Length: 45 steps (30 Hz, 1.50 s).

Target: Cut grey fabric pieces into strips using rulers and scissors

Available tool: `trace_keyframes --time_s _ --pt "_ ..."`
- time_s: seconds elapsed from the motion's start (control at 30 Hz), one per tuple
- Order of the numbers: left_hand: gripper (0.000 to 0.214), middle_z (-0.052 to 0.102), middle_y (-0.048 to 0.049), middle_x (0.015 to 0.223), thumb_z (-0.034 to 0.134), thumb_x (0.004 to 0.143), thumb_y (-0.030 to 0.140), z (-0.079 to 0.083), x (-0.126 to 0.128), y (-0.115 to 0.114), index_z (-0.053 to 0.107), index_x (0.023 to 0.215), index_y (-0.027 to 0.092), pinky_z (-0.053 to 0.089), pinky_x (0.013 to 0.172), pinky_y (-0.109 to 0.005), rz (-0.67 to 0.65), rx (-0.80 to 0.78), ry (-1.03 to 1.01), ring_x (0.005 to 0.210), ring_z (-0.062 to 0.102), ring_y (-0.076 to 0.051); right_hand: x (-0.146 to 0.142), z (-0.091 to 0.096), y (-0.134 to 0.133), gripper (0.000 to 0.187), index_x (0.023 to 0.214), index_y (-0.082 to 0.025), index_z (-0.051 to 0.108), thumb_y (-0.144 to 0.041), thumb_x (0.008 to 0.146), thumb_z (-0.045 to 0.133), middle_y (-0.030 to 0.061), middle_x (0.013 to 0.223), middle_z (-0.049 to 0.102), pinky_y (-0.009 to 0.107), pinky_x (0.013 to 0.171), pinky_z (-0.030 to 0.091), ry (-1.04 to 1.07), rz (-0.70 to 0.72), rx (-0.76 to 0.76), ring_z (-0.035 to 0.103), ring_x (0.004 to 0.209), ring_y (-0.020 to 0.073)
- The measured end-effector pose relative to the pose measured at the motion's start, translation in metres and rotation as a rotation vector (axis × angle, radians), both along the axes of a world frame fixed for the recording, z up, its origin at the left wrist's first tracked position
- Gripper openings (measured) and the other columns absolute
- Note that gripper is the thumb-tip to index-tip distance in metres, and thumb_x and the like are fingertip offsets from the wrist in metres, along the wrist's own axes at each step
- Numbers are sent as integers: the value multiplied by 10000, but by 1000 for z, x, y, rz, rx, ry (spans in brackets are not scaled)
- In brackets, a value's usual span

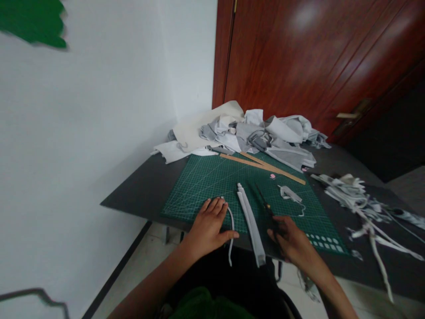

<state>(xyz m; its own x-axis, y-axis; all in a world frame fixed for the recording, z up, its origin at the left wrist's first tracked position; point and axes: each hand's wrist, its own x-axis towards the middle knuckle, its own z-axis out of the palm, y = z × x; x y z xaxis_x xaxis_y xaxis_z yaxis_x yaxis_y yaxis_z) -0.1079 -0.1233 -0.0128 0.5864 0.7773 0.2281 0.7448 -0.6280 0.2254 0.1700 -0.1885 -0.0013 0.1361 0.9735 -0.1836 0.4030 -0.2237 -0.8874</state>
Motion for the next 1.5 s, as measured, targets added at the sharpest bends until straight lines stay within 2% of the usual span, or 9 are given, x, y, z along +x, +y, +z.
trace_keyframes --time_s 0.13,0.23,0.47,0.63,0.83,1.0,1.13,1.23,1.5 --pt "961 424 -189 1604 375 905 836 5 13 17 474 1514 99 234 1245 -596 122 -23 82 1518 335 -362 3 -5 22 485 1212 -242 430 -493 843 619 -50 730 615 247 329 398 -108 1 -106 529 376 133" --pt "927 400 -207 1613 336 940 804 12 24 48 481 1511 88 244 1211 -651 243 -43 174 1521 308 -394 1 2 37 421 1185 -245 419 -428 868 628 -92 630 560 251 349 425 -109 44 -150 554 369 150" --pt "800 469 -273 1535 445 962 701 30 56 148 598 1399 49 370 1105 -585 410 -19 196 1378 436 -451 9 7 87 282 1129 -250 414 -251 914 597 -127 552 496 218 350 458 -157 70 -142 561 384 142" --pt "593 644 -257 1251 509 962 631 34 72 189 758 1100 111 452 961 -523 461 13 66 1209 540 -423 18 19 134 298 1072 -239 454 -219 859 662 -125 558 528 197 328 457 -166 121 -63 541 371 117" --pt "346 696 -151 1096 596 971 468 26 64 209 766 982 167 447 970 -424 353 67 -74 1120 581 -316 24 26 176 344 1071 -223 520 -196 790 719 -146 490 514 182 323 425 -147 136 -41 517 330 108" --pt "157 732 -63 1039 662 939 325 21 55 226 758 989 211 445 953 -375 260 54 -122 1042 619 -246 33 13 178 377 1185 -195 569 -233 825 675 -104 565 588 216 372 445 -164 179 36 561 378 129" --pt "158 733 -48 950 607 963 246 18 56 228 742 886 215 449 924 -348 212 44 -122 969 636 -219 38 10 168 444 1256 -176 641 -181 815 688 42 885 756 308 690 565 -375 203 170 737 757 210" --pt "167 724 -58 971 566 979 228 16 57 224 724 928 216 445 925 -353 179 56 -119 997 628 -232 40 15 161 520 1345 -164 625 -141 828 672 116 1106 765 353 903 530 -522 194 177 723 1037 262" --pt "138 709 -72 964 621 946 292 13 63 217 720 889 214 444 871 -373 174 89 -117 972 612 -262 51 24 150 490 1291 -157 680 -61 812 647 154 1346 661 360 1077 435 -688 318 228 625 1237 273"
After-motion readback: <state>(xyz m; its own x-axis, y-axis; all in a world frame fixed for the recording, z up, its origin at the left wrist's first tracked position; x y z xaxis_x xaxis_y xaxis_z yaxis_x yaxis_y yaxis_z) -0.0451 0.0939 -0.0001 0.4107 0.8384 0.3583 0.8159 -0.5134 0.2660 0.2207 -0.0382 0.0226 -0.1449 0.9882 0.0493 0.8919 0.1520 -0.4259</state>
